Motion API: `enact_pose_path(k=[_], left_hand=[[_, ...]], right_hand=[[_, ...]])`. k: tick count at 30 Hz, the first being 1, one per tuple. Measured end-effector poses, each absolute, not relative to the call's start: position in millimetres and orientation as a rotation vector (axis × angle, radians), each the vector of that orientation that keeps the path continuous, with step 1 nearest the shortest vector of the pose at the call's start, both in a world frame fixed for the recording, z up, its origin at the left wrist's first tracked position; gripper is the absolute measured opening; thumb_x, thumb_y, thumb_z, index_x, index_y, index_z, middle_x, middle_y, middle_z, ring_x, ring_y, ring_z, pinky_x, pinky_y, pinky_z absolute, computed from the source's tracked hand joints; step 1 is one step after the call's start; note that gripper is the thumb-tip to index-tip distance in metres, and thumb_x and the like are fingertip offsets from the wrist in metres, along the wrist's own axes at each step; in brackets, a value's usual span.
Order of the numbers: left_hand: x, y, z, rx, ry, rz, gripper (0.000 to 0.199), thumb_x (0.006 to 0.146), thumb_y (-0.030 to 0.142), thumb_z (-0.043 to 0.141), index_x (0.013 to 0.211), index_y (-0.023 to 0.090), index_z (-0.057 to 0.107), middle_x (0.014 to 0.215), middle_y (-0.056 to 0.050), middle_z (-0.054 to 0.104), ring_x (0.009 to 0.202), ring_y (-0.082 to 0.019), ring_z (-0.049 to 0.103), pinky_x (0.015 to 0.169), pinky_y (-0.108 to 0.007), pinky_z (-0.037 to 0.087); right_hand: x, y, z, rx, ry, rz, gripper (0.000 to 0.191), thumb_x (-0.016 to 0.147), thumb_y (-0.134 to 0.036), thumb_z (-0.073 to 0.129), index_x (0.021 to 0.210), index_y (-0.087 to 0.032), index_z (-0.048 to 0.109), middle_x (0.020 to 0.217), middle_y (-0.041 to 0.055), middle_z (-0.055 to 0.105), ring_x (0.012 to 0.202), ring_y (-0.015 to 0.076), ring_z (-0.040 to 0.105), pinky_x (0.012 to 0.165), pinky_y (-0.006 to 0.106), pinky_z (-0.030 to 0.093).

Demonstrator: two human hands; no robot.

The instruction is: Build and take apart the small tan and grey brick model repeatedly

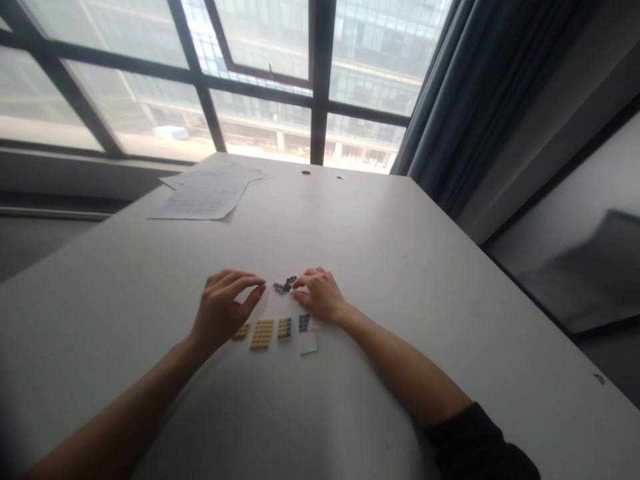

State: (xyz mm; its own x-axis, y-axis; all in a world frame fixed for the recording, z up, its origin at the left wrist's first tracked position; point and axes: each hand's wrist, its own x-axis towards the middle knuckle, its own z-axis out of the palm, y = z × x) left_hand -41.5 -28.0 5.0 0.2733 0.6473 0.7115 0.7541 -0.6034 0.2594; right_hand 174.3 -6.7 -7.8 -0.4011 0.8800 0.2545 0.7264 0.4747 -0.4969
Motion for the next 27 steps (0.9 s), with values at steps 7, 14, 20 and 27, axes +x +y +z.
enact_pose_path(k=[7, 14, 20, 27], left_hand=[[-41, -29, 4, -2.423, -1.328, -1.232, 0.008, 0.084, 0.024, 0.058, 0.082, 0.022, 0.066, 0.083, -0.002, 0.070, 0.082, -0.019, 0.061, 0.082, -0.036, 0.041], [-38, -31, 4, -2.447, -1.283, -1.233, 0.009, 0.084, 0.023, 0.058, 0.080, 0.022, 0.066, 0.082, -0.002, 0.070, 0.081, -0.019, 0.061, 0.081, -0.036, 0.041], [-37, -31, 3, -2.460, -1.276, -1.221, 0.010, 0.083, 0.022, 0.058, 0.079, 0.022, 0.067, 0.082, -0.001, 0.071, 0.080, -0.018, 0.061, 0.081, -0.037, 0.041], [-37, -30, 3, -2.474, -1.295, -1.217, 0.011, 0.083, 0.023, 0.058, 0.079, 0.022, 0.068, 0.083, -0.002, 0.071, 0.081, -0.018, 0.061, 0.082, -0.037, 0.041]], right_hand=[[190, -16, 1, -1.374, -2.181, 0.400, 0.004, 0.082, -0.020, 0.066, 0.083, -0.021, 0.070, 0.090, 0.0045, 0.065, 0.093, 0.0189, 0.054, 0.087, 0.034, 0.039], [236, -50, 5, -1.359, -2.146, 0.397, 0.005, 0.084, -0.022, 0.063, 0.084, -0.021, 0.068, 0.089, 0.0040, 0.066, 0.091, 0.0185, 0.056, 0.088, 0.034, 0.040], [243, -64, -2, -1.350, -2.191, 0.437, 0.006, 0.084, -0.020, 0.062, 0.084, -0.021, 0.069, 0.089, 0.0037, 0.066, 0.089, 0.0178, 0.056, 0.088, 0.034, 0.040], [227, -60, 2, -1.333, -2.157, 0.459, 0.006, 0.084, -0.019, 0.062, 0.084, -0.021, 0.068, 0.089, 0.0035, 0.066, 0.090, 0.0175, 0.057, 0.088, 0.033, 0.040]])
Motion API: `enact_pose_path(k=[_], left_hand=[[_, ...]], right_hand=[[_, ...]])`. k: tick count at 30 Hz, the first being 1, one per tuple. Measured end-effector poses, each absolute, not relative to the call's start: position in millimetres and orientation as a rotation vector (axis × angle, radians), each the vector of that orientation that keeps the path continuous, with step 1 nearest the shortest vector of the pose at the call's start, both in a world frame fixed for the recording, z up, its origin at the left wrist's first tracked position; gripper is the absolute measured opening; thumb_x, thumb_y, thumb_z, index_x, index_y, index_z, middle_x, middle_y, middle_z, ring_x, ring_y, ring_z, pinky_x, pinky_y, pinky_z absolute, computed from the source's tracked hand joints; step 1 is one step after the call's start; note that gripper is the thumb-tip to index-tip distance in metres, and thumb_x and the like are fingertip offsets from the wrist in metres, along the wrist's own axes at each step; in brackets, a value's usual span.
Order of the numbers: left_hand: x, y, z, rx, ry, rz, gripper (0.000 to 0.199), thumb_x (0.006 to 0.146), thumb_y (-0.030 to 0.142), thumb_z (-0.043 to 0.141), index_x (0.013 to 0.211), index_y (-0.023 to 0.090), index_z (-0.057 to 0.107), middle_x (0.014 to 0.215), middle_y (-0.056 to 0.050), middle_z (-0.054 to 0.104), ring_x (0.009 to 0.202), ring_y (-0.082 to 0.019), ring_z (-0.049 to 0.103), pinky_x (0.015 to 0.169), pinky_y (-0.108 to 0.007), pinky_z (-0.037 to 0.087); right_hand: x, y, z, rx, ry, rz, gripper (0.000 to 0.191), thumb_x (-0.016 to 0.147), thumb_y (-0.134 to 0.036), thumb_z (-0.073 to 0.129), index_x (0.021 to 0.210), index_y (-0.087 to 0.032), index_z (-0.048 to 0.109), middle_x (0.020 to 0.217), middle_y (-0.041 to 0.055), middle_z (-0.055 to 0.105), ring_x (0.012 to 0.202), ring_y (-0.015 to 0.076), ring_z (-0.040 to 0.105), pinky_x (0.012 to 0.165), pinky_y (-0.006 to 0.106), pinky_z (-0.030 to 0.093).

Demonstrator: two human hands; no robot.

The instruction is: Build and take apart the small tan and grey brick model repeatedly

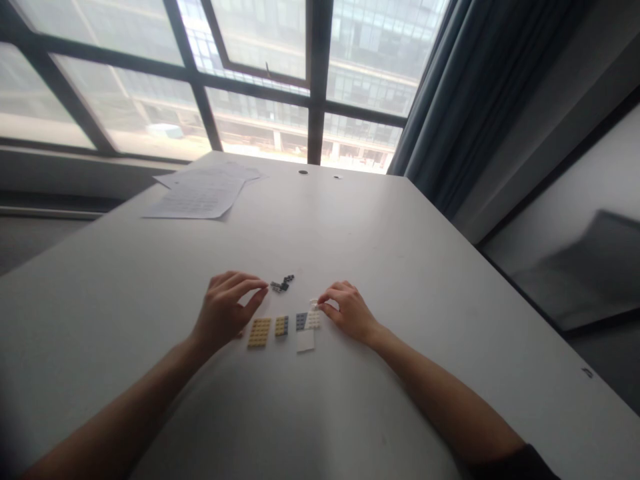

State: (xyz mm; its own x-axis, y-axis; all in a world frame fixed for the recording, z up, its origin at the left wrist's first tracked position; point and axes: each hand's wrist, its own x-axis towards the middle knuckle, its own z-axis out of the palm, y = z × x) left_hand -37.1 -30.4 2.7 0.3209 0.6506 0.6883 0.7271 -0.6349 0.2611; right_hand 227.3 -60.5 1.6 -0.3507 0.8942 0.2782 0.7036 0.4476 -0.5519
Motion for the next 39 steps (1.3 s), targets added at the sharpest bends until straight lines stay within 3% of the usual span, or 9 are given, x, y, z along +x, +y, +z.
enact_pose_path(k=[23, 30, 39], left_hand=[[-37, -32, 5, -2.484, -1.256, -1.201, 0.011, 0.085, 0.022, 0.057, 0.081, 0.021, 0.067, 0.082, -0.001, 0.070, 0.081, -0.018, 0.060, 0.081, -0.037, 0.041], [-37, -32, 3, -2.479, -1.254, -1.205, 0.010, 0.085, 0.022, 0.058, 0.081, 0.021, 0.067, 0.082, -0.002, 0.070, 0.081, -0.018, 0.060, 0.082, -0.036, 0.039], [-37, -32, 4, -2.470, -1.253, -1.202, 0.010, 0.084, 0.022, 0.058, 0.080, 0.020, 0.067, 0.081, -0.002, 0.070, 0.081, -0.018, 0.060, 0.082, -0.035, 0.040]], right_hand=[[222, -56, -7, -1.373, -2.217, 0.384, 0.004, 0.082, -0.020, 0.066, 0.084, -0.021, 0.069, 0.092, 0.0033, 0.067, 0.092, 0.0193, 0.055, 0.088, 0.035, 0.038], [229, -44, -11, -1.288, -2.228, 0.414, 0.025, 0.089, -0.011, 0.051, 0.100, -0.023, 0.070, 0.102, 0.0035, 0.069, 0.096, 0.0176, 0.055, 0.090, 0.034, 0.040], [227, -46, -15, -1.305, -2.273, 0.322, 0.020, 0.091, -0.020, 0.054, 0.101, -0.026, 0.071, 0.099, 0.0011, 0.071, 0.094, 0.0179, 0.054, 0.088, 0.034, 0.038]])
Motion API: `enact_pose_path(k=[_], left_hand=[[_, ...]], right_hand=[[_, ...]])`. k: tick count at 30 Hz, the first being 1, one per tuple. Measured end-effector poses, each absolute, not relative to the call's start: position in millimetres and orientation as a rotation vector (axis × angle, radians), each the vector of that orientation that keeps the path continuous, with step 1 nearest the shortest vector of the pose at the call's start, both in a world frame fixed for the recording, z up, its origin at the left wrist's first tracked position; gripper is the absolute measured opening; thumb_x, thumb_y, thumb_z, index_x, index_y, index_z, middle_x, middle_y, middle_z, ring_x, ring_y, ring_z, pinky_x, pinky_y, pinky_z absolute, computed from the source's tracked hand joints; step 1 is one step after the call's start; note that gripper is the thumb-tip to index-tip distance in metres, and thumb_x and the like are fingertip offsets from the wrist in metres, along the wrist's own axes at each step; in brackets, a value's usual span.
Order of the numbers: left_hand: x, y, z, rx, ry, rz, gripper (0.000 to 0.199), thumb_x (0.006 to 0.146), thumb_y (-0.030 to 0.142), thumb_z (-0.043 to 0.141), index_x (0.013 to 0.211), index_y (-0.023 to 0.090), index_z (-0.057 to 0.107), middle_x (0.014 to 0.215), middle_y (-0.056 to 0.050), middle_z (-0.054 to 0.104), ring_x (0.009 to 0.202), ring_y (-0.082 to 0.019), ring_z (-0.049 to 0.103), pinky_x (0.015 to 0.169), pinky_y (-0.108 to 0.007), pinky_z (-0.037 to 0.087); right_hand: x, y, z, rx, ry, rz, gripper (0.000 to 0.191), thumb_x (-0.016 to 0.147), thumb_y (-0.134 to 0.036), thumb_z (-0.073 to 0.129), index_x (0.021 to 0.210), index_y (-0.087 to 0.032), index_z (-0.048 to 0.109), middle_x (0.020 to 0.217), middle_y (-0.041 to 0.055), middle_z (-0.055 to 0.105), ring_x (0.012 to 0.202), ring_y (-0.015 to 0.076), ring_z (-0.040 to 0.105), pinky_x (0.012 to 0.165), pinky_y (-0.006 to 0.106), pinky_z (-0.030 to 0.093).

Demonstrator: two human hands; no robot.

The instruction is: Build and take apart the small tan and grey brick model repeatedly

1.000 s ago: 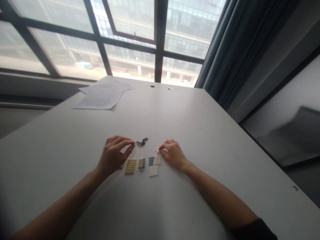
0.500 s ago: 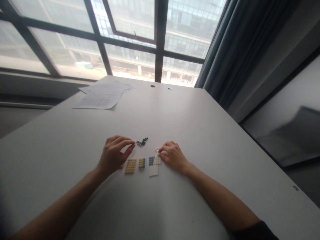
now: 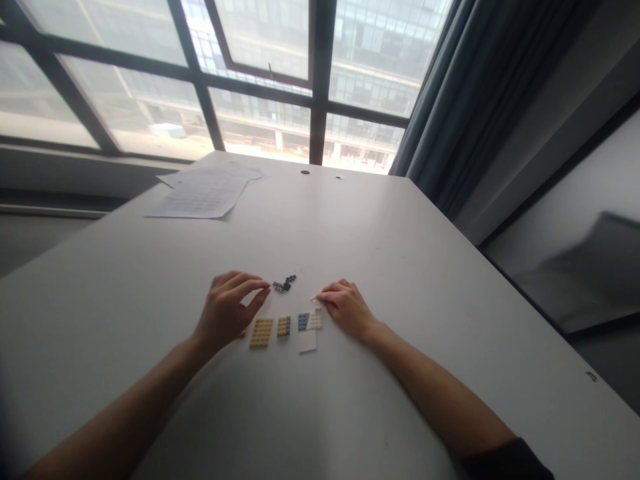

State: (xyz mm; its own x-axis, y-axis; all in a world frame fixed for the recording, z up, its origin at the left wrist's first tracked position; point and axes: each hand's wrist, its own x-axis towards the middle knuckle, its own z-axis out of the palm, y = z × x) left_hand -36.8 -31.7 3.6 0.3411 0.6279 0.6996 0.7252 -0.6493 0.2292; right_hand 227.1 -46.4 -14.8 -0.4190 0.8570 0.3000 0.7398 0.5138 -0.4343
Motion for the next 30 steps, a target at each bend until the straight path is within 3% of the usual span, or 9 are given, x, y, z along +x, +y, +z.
enact_pose_path(k=[14, 23, 30], left_hand=[[-48, -24, 6, -2.440, -1.459, -1.132, 0.016, 0.086, 0.029, 0.055, 0.086, 0.020, 0.069, 0.089, -0.004, 0.070, 0.088, -0.020, 0.060, 0.086, -0.037, 0.040], [-37, -8, -2, -2.662, -1.710, -0.726, 0.026, 0.080, 0.033, 0.059, 0.103, 0.027, 0.069, 0.109, -0.005, 0.066, 0.104, -0.027, 0.054, 0.091, -0.043, 0.039], [-34, -2, -5, -2.658, -1.694, -0.629, 0.023, 0.082, 0.028, 0.055, 0.096, 0.030, 0.072, 0.107, -0.003, 0.067, 0.100, -0.026, 0.055, 0.088, -0.041, 0.039]], right_hand=[[225, -44, -16, -1.335, -2.195, 0.258, 0.015, 0.085, -0.015, 0.061, 0.094, -0.022, 0.070, 0.097, 0.0034, 0.069, 0.094, 0.0187, 0.055, 0.088, 0.035, 0.040], [194, -15, -2, -1.401, -2.178, 0.358, 0.021, 0.080, -0.017, 0.066, 0.100, -0.021, 0.069, 0.101, 0.0049, 0.068, 0.099, 0.0202, 0.055, 0.091, 0.036, 0.041], [157, 0, -1, -1.304, -2.384, 0.337, 0.021, 0.083, -0.016, 0.062, 0.101, -0.023, 0.070, 0.103, 0.0042, 0.068, 0.098, 0.0186, 0.055, 0.089, 0.032, 0.040]])
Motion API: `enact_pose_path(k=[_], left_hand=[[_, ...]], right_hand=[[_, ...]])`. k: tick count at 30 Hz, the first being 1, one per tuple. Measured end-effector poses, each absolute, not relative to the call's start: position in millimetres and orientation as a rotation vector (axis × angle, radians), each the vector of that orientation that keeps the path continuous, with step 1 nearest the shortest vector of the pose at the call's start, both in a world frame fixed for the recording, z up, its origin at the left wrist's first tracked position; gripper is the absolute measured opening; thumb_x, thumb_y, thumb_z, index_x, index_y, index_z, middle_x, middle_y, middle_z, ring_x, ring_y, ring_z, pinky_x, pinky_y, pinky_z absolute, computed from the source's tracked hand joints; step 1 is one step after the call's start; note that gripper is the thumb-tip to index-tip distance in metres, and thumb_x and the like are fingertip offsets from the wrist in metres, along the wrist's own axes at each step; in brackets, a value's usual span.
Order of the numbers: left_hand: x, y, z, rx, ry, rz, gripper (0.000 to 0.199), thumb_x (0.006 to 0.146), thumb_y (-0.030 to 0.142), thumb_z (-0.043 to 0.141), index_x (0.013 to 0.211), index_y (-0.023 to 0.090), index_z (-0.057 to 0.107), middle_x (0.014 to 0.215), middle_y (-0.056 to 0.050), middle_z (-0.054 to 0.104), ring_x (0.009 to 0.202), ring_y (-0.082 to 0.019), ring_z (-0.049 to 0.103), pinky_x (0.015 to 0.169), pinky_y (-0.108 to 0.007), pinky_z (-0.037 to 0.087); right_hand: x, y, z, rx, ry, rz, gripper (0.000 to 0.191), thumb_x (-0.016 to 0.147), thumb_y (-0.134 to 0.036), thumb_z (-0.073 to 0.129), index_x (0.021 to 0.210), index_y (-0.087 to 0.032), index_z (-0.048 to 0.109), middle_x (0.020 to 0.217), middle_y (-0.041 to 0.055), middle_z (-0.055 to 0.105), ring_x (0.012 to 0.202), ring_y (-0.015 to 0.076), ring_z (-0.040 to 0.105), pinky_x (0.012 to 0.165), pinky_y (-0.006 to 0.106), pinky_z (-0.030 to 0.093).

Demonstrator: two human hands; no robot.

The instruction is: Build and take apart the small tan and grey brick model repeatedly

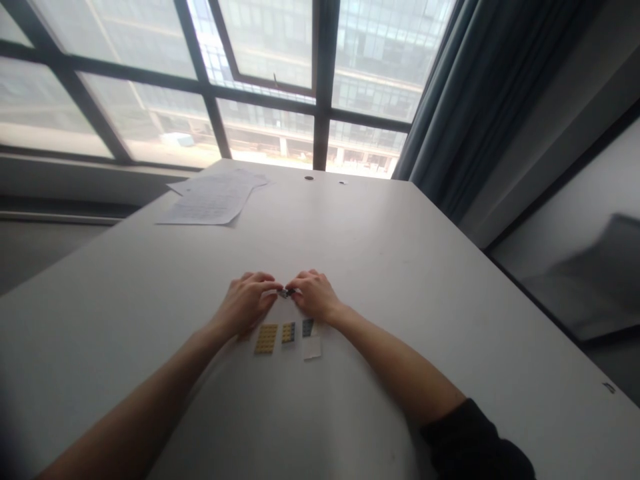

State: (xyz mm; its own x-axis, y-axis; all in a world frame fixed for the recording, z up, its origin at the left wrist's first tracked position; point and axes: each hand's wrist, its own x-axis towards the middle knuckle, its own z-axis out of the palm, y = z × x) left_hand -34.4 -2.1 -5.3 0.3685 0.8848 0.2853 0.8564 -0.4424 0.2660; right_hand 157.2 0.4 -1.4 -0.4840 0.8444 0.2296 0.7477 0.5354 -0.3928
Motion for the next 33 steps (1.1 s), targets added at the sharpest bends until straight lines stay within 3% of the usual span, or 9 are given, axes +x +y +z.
enact_pose_path(k=[7, 15, 18, 24, 33], left_hand=[[-40, 0, -6, 2.543, 1.569, 0.686, 0.020, 0.082, 0.022, 0.053, 0.081, 0.025, 0.072, 0.096, -0.005, 0.070, 0.091, -0.025, 0.058, 0.082, -0.041, 0.040], [-39, -4, -4, 2.523, 1.721, 0.640, 0.017, 0.080, 0.034, 0.057, 0.073, 0.022, 0.067, 0.083, -0.007, 0.068, 0.086, -0.026, 0.057, 0.078, -0.041, 0.039], [-41, -3, -2, 2.501, 1.764, 0.645, 0.022, 0.082, 0.037, 0.053, 0.073, 0.021, 0.066, 0.083, -0.007, 0.068, 0.085, -0.026, 0.058, 0.078, -0.041, 0.039], [-54, 2, 1, 2.480, 1.679, 0.625, 0.022, 0.078, 0.020, 0.050, 0.083, 0.024, 0.071, 0.090, -0.005, 0.070, 0.090, -0.026, 0.058, 0.082, -0.040, 0.039], [-56, 1, 1, 2.529, 1.494, 0.538, 0.016, 0.076, 0.029, 0.054, 0.073, 0.025, 0.070, 0.081, -0.003, 0.069, 0.083, -0.023, 0.058, 0.079, -0.036, 0.040]], right_hand=[[166, 0, -3, -1.328, -2.358, 0.329, 0.016, 0.081, -0.017, 0.064, 0.095, -0.021, 0.070, 0.095, 0.0037, 0.068, 0.094, 0.0185, 0.056, 0.088, 0.032, 0.040], [174, 7, -3, -1.359, -2.310, 0.366, 0.018, 0.081, -0.016, 0.064, 0.097, -0.022, 0.070, 0.096, 0.0046, 0.066, 0.095, 0.0179, 0.055, 0.088, 0.032, 0.040], [167, 3, -1, -1.371, -2.297, 0.315, 0.014, 0.082, -0.021, 0.065, 0.094, -0.021, 0.070, 0.097, 0.0056, 0.065, 0.097, 0.0191, 0.054, 0.088, 0.034, 0.040], [148, -1, 3, -1.266, -2.478, 0.211, 0.011, 0.083, -0.022, 0.064, 0.091, -0.021, 0.071, 0.101, 0.0049, 0.065, 0.098, 0.0208, 0.052, 0.087, 0.035, 0.037], [147, -4, 3, -1.276, -2.533, 0.152, 0.015, 0.083, -0.034, 0.065, 0.082, -0.019, 0.070, 0.095, 0.0059, 0.065, 0.095, 0.0209, 0.052, 0.085, 0.035, 0.036]])
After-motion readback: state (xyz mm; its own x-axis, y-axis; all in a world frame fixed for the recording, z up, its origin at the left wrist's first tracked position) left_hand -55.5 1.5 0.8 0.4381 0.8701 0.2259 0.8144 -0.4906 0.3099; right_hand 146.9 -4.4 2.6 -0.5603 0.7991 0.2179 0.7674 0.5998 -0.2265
